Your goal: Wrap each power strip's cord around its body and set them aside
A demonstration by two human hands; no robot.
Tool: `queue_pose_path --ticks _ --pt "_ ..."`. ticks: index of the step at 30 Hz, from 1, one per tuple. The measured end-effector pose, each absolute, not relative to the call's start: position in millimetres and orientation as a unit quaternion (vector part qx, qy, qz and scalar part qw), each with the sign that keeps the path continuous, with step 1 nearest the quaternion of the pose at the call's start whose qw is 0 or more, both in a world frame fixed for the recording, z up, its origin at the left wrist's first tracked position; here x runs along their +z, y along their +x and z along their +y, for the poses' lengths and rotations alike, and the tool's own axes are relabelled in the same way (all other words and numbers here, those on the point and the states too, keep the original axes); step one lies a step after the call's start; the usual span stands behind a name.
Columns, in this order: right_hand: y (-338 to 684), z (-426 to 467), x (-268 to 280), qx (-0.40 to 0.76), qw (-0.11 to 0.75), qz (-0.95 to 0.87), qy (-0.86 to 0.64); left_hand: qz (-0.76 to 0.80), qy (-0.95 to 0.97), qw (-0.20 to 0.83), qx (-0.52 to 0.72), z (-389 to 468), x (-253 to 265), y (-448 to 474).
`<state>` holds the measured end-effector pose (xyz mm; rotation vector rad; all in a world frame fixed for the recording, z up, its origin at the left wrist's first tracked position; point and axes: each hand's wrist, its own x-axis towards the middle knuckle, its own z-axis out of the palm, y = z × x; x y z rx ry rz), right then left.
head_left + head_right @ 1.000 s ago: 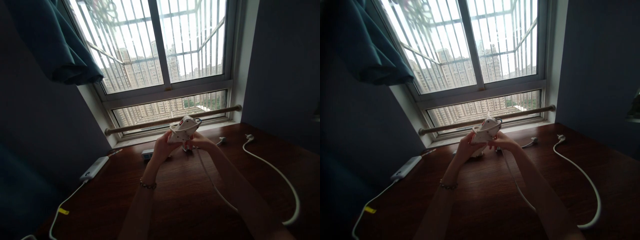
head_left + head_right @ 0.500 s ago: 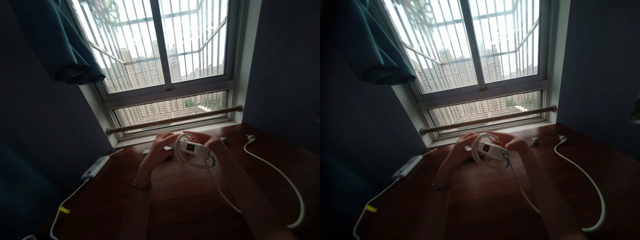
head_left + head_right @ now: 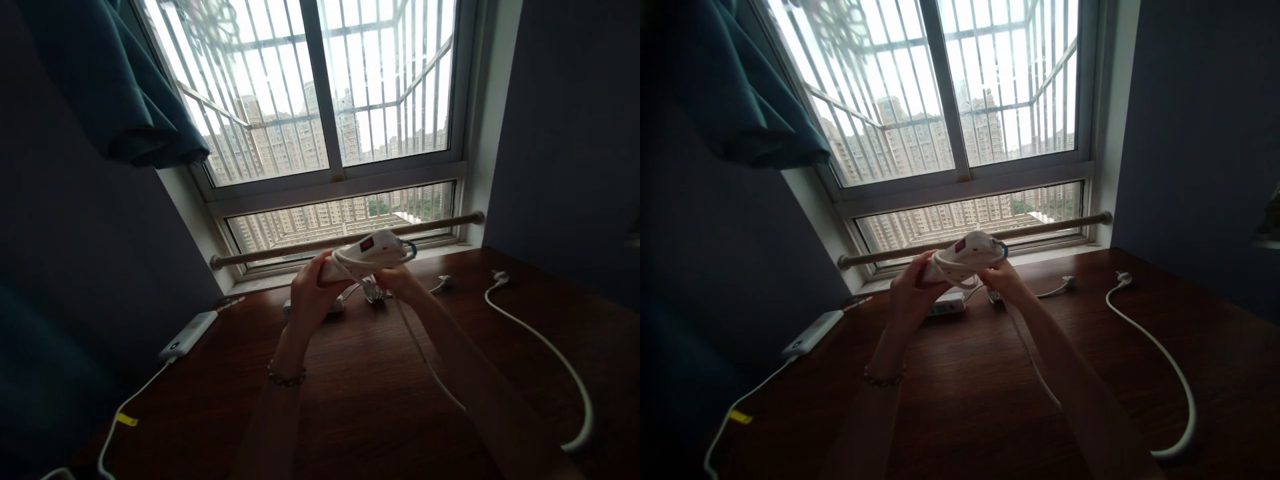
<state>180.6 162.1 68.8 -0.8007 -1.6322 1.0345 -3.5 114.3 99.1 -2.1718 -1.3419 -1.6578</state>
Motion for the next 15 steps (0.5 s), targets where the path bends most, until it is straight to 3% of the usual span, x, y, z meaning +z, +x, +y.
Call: queue_pose_path --ticks 5,10,15 --pt "177 161 61 0.360 0.381 -0.734 -0.431 -0.581 -0.618 0.120 -0.516 121 101 -9" --pt "187 157 62 0.306 0.219 -0.785 -0.493 -0.693 -0.569 0.094 -0.433 136 102 -32" --pt "180 141 75 0.148 0.175 -0.845 -0.483 -0.742 -0.578 0.070 -0.332 154 91 -42"
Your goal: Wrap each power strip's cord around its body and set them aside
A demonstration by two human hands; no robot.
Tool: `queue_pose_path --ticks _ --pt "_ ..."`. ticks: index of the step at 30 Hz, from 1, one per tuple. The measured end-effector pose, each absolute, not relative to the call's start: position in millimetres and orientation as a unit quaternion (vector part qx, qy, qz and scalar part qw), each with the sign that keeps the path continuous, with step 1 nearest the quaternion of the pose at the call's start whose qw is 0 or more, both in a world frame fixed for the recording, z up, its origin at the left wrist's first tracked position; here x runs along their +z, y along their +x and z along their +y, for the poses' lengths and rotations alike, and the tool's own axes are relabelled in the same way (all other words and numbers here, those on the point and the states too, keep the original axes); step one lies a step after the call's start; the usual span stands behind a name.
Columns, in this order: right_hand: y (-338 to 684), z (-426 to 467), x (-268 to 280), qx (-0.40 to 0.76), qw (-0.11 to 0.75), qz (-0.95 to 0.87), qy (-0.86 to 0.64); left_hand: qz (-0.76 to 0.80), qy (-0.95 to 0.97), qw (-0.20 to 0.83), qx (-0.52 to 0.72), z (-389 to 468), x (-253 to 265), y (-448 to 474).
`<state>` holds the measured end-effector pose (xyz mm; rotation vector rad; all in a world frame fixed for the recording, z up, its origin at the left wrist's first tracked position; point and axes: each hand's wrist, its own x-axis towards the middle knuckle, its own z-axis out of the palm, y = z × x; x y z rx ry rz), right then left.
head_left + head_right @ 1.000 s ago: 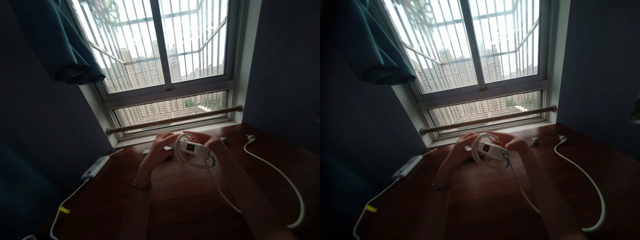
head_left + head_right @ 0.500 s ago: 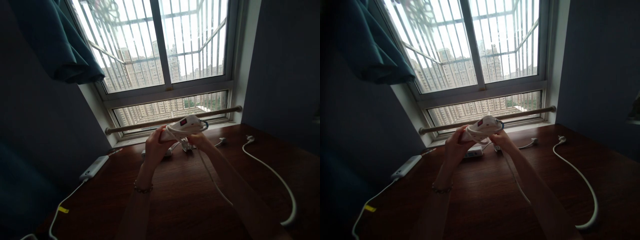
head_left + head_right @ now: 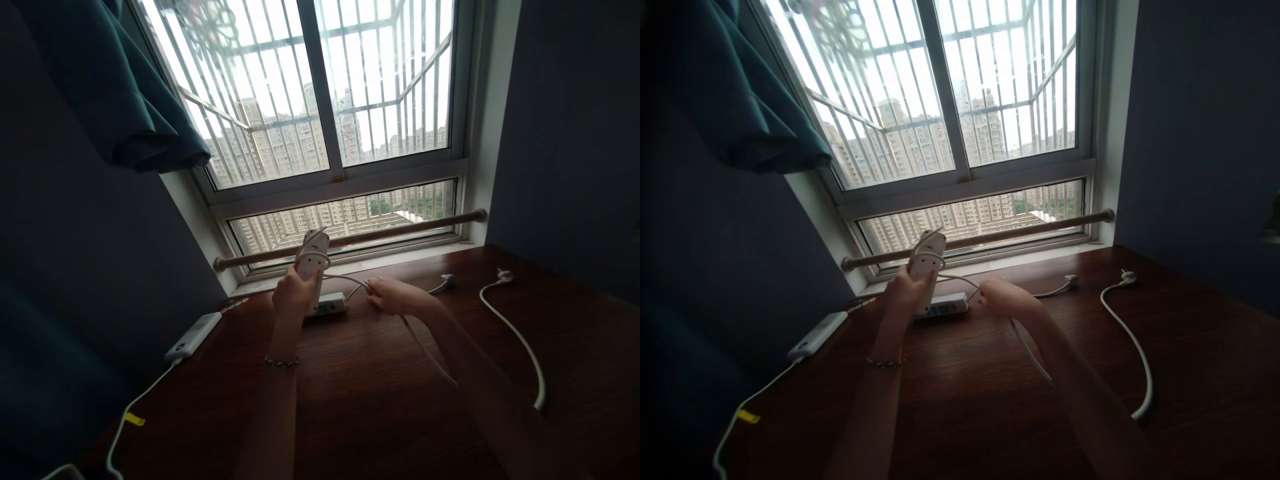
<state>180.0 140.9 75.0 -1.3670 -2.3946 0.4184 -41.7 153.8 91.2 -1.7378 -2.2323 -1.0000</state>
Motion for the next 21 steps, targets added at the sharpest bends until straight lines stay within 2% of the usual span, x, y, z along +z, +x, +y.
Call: queue_pose_path --ticks 5,11,17,21 --pt "173 123 86 -0.003 0.179 -0.872 -0.456 -0.719 -0.661 0.092 -0.196 158 80 -31" --pt "187 123 95 -0.087 0.176 -0.878 -0.436 -0.639 -0.735 0.164 -0.157 151 73 -14" --pt "199 133 97 -0.132 0.175 -0.879 -0.423 -0.535 -0.829 0.106 -0.124 143 71 -3" --pt "207 141 94 -0.147 0.173 -0.875 -0.427 -0.469 -0.879 0.031 -0.081 142 70 0"
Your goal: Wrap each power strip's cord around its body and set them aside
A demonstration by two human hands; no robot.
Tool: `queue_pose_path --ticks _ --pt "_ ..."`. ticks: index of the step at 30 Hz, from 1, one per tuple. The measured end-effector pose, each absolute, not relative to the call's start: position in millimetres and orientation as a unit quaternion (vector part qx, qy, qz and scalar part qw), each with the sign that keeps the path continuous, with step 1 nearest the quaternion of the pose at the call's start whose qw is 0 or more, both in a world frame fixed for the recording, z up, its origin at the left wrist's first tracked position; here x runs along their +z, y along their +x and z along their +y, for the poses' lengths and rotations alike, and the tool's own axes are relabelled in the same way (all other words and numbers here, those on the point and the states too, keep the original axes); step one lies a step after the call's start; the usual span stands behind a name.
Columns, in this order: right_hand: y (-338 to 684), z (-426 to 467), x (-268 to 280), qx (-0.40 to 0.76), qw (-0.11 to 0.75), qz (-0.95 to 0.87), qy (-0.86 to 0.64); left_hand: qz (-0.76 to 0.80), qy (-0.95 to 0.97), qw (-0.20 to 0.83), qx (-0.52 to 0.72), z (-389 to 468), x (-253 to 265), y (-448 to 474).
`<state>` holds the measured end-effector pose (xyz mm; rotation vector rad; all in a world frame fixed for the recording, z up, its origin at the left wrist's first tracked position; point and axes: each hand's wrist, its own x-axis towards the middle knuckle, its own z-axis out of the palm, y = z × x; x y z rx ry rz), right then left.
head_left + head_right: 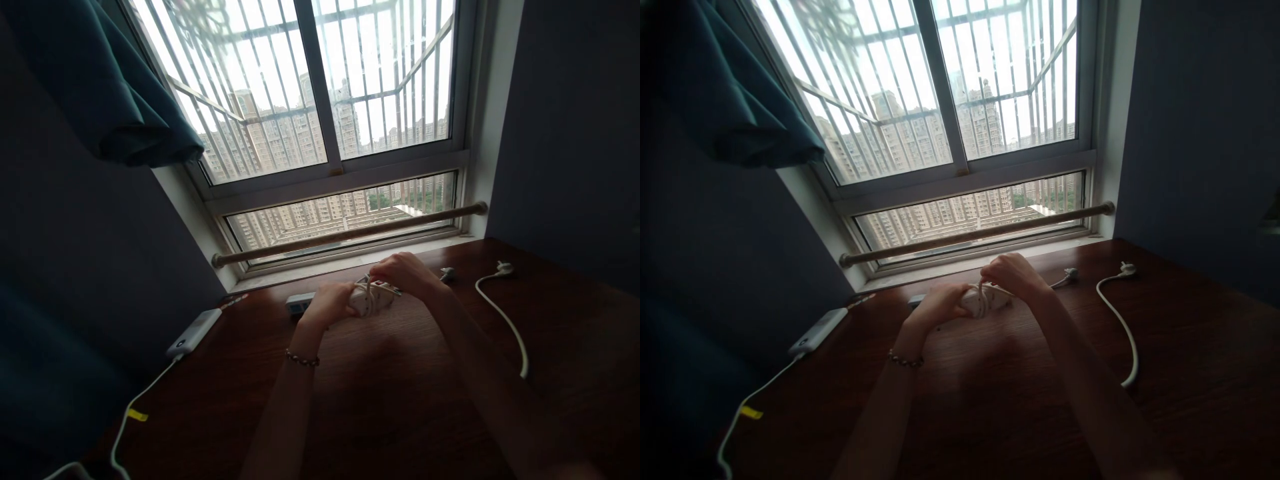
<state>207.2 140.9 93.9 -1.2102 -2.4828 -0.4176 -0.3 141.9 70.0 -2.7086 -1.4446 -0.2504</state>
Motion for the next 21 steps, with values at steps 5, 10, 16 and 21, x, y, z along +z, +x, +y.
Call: queue_pose_path --ticks 5,10,16,21 --pt "213 145 90 -0.163 0.184 -0.857 -0.453 -0.432 -0.900 -0.033 -0.054 139 70 0" --pt "201 142 90 -0.167 0.183 -0.862 -0.442 -0.439 -0.886 0.091 -0.120 127 77 0" --pt "204 138 93 -0.129 0.234 -0.870 -0.415 -0.381 -0.891 0.192 -0.152 111 90 6" --pt "218 138 94 0.003 0.321 -0.871 -0.373 -0.323 -0.925 0.150 -0.134 94 99 10"
